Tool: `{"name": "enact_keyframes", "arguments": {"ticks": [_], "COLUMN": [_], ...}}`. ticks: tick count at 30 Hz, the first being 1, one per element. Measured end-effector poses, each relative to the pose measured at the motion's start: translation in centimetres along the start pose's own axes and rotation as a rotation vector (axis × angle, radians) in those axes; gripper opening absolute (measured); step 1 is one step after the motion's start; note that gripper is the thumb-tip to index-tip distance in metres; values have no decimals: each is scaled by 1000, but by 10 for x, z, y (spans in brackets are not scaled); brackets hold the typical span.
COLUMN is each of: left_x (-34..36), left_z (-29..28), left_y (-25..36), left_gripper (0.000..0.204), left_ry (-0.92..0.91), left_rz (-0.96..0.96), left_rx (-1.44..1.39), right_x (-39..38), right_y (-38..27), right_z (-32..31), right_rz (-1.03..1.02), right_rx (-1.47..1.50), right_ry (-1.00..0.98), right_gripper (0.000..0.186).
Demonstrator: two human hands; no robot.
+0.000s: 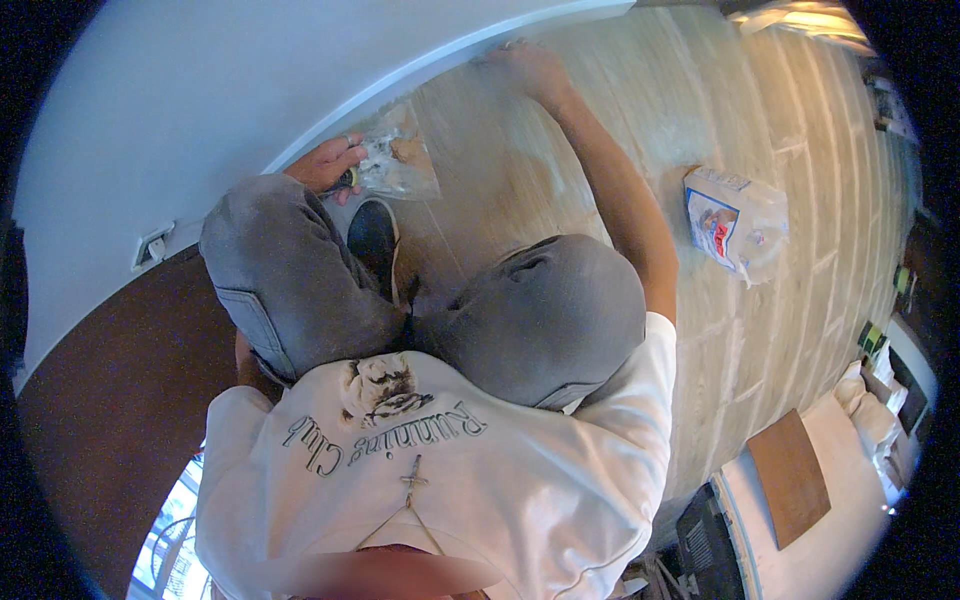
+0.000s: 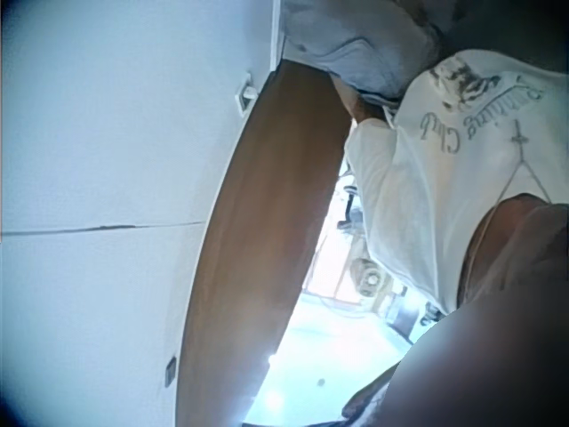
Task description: The person sits on the floor and uses a putty knife to apply a filler substance from a plastic bag onto the wooden floor. They spread the material into gaps between floorboards and smooth it with the tool.
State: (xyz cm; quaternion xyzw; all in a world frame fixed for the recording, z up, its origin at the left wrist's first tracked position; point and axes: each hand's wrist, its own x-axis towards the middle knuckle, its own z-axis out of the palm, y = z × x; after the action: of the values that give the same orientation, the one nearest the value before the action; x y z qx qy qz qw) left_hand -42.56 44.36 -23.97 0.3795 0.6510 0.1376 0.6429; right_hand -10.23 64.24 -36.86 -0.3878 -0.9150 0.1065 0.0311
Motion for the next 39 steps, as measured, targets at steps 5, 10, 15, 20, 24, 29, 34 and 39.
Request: {"name": "enact_keyframes", "arguments": {"ticks": [5, 10, 15, 20, 24, 29, 34, 39], "left_x": [-3, -5, -9, 2, -4, -1, -4, -8], "left_z": [-13, -16, -16, -24, -22, -25, -28, -19], "left_y": [-15, -18, -7, -29, -26, -28, -37, -15], "left_gripper": [62, 61, 58, 52, 48, 45, 46, 49], "left_ry": [-42, -42, -83, -153, -146, -176, -159, -105], "left_rz": [0, 10, 6, 59, 35, 27, 1, -16], "left_rx": [57, 25, 22, 42, 16, 42, 12, -4], "right_x": [-12, -25, -16, -34, -23, -2, -1, -61], "right_y": [-21, -6, 15, 31, 31, -9, -12, 33], "right_z": [-5, -10, 27, 43, 20, -15, -3, 23], "right_rz": [-92, -173, -92, -150, -143, -128, -185, -207], "right_rx": [15, 72, 6, -85, -16, 72, 97, -111], "right_ry": [-8, -82, 32, 31, -19, 28, 18, -39], "right_gripper": [44, 50, 53, 56, 55, 53, 51, 52]}}
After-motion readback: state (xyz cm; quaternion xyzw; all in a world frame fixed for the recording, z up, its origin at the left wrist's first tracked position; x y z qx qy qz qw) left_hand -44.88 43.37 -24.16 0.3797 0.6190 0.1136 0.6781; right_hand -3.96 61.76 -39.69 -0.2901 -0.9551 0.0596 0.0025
